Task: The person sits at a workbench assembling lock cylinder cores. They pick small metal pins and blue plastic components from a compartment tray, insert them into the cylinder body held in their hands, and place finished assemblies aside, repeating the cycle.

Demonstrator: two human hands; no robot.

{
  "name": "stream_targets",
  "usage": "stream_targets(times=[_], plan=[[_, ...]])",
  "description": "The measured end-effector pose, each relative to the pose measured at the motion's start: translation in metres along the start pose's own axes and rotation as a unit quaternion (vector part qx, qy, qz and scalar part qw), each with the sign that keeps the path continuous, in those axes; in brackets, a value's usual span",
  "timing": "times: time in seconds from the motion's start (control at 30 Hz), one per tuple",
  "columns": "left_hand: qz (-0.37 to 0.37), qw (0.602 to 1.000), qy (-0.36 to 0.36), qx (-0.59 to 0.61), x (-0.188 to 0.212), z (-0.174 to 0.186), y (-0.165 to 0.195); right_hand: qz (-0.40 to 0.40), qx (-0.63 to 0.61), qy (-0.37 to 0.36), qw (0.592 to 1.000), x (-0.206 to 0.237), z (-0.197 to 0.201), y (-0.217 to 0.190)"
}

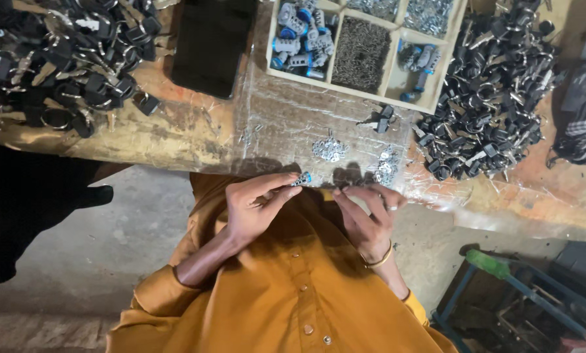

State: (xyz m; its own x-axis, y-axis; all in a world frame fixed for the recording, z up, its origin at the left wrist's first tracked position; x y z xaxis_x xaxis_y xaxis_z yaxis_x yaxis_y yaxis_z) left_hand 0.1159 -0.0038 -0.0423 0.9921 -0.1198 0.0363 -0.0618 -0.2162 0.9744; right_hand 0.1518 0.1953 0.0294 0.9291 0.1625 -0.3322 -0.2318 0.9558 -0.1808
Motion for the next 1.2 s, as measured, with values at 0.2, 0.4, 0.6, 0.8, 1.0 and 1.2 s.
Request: stream_targets(times=[0.2, 0.4, 0.6, 0.8, 1.0, 1.2], plan=[[-0.037, 0.999, -0.01, -0.027, 0.0, 0.001, -0.002, -0.118, -0.208, 0.014, 0.971, 0.003, -0.018, 0.002], [-0.004, 1.0, -0.003, -0.009, 0.002, 0.003, -0.011, -0.259, -0.28, -0.016, 0.924, 0.004, -0.043, 0.006], [-0.049, 0.998, -0.025, -0.038, 0.002, 0.002, -0.005, -0.183, -0.265, 0.031, 0.946, -0.004, -0.037, -0.013], [-0.073, 0.994, -0.018, -0.075, 0.003, 0.001, -0.002, -0.248, -0.311, 0.007, 0.917, -0.004, -0.042, -0.006], [-0.126, 0.985, -0.038, -0.11, 0.003, -0.001, 0.004, -0.146, -0.219, 0.017, 0.965, -0.009, -0.035, -0.017], [-0.088, 0.993, -0.019, -0.075, 0.001, 0.002, -0.002, -0.255, -0.353, -0.016, 0.9, 0.003, -0.054, 0.006]])
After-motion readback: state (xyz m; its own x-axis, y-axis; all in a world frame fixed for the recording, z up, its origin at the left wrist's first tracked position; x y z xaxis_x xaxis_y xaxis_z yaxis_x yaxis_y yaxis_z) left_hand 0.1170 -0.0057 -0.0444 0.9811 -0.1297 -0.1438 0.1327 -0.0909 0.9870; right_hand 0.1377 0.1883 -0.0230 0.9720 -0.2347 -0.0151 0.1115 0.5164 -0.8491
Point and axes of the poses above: each hand's wrist, its own x-axis away from the middle knuckle, its own z-axis out of the back of the hand, y = z × x, the point moved 8 cm from there along -x, towards the middle knuckle, and after that the axes turned 14 degrees about x, right-handed, at the moved point
